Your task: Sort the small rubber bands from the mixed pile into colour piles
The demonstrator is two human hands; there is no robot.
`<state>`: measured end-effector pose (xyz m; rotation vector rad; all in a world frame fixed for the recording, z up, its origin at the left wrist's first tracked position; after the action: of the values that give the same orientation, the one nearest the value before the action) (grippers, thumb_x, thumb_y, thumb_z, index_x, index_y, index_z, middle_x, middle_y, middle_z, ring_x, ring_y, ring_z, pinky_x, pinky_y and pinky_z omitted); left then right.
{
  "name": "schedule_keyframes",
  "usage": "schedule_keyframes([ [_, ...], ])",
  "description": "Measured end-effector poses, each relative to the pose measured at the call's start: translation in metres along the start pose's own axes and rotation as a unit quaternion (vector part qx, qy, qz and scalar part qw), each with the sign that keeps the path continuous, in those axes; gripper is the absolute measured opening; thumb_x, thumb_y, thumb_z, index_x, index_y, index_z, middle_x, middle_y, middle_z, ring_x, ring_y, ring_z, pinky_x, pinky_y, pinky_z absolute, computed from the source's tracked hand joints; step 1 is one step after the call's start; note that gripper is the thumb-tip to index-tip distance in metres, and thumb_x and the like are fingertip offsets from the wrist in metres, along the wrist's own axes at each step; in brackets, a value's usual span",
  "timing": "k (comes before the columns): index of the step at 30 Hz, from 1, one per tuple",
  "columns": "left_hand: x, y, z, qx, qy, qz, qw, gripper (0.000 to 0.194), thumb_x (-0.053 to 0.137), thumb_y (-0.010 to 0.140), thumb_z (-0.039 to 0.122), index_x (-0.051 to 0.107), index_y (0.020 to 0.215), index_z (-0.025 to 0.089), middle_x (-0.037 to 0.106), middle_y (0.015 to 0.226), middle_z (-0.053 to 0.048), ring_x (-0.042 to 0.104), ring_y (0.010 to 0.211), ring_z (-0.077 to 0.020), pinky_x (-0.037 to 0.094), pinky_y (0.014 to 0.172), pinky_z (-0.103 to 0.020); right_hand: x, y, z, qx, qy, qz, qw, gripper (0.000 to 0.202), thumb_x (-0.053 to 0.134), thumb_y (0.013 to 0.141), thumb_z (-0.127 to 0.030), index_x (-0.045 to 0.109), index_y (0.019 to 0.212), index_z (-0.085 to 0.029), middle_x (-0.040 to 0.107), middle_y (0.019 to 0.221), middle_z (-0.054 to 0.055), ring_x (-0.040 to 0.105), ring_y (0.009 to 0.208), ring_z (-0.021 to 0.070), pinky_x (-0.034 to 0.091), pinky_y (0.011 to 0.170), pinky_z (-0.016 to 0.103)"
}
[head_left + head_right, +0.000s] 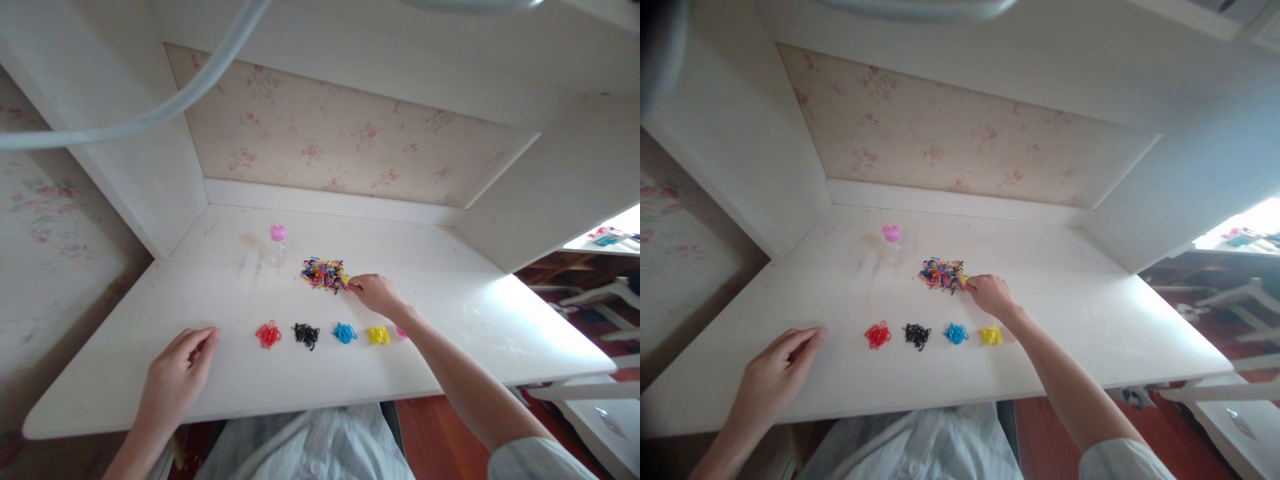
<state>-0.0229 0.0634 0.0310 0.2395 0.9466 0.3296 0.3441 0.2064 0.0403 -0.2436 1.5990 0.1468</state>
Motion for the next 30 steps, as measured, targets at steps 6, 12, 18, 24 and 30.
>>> schedule_keyframes([
  [6,0.002,-0.002,0.001,0.013,0.008,-0.002,1.000,0.032,0.045,0.087,0.046,0.064,0.088,0.021,0.067,0.084,-0.002,0.062,0.073,-0.0142,0.047,0.067,-0.022,-0.011,-0.004,0.011,-0.010,0.006,0.015,1.000,0.033,0.038,0.092,-0.036,0.069,0.097,-0.028,0.071,0.097,0.002,0.062,0.086,0.0168,0.038,0.068,0.024],
  [12,0.006,-0.002,-0.001,0.001,0.004,-0.013,1.000,0.031,0.045,0.087,0.045,0.064,0.088,0.020,0.067,0.084,-0.002,0.060,0.071,-0.0138,0.046,0.064,-0.022,-0.030,-0.007,0.014,-0.035,0.021,0.034,0.999,0.031,0.038,0.092,-0.031,0.069,0.095,-0.028,0.070,0.099,0.000,0.062,0.091,0.0155,0.038,0.074,0.023],
  [18,0.008,-0.003,-0.001,-0.002,-0.009,-0.024,1.000,0.030,0.044,0.088,0.044,0.064,0.088,0.021,0.064,0.079,0.000,0.057,0.066,-0.0117,0.044,0.062,-0.021,-0.050,-0.021,-0.049,-0.164,0.079,0.043,0.982,0.028,0.041,0.093,-0.030,0.068,0.096,-0.028,0.070,0.095,-0.001,0.062,0.083,0.0135,0.038,0.069,0.022],
  [24,0.007,-0.004,0.003,0.006,0.001,-0.037,0.999,0.028,0.043,0.089,0.042,0.063,0.088,0.021,0.062,0.075,0.001,0.055,0.064,-0.0118,0.043,0.063,-0.022,-0.049,-0.030,-0.147,-0.329,0.043,0.003,0.943,0.025,0.042,0.092,-0.027,0.067,0.091,-0.027,0.069,0.090,-0.002,0.061,0.080,0.0115,0.035,0.060,0.020],
  [30,0.007,-0.003,0.006,0.016,0.008,-0.041,0.999,0.028,0.043,0.090,0.040,0.063,0.089,0.021,0.063,0.078,0.001,0.054,0.064,-0.0114,0.043,0.063,-0.023,-0.033,-0.024,-0.194,-0.394,-0.039,-0.031,0.918,0.024,0.042,0.090,-0.020,0.065,0.091,-0.025,0.068,0.087,-0.001,0.060,0.072,0.0120,0.032,0.053,0.021],
])
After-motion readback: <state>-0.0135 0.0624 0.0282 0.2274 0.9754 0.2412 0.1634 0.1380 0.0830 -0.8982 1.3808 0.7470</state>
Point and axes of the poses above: each hand's wrist, its own y-axis towards the middle knuckle, its own x-axis out of the palm, z = x × y, the point moved 6 cm from there along y, towards the middle knuckle
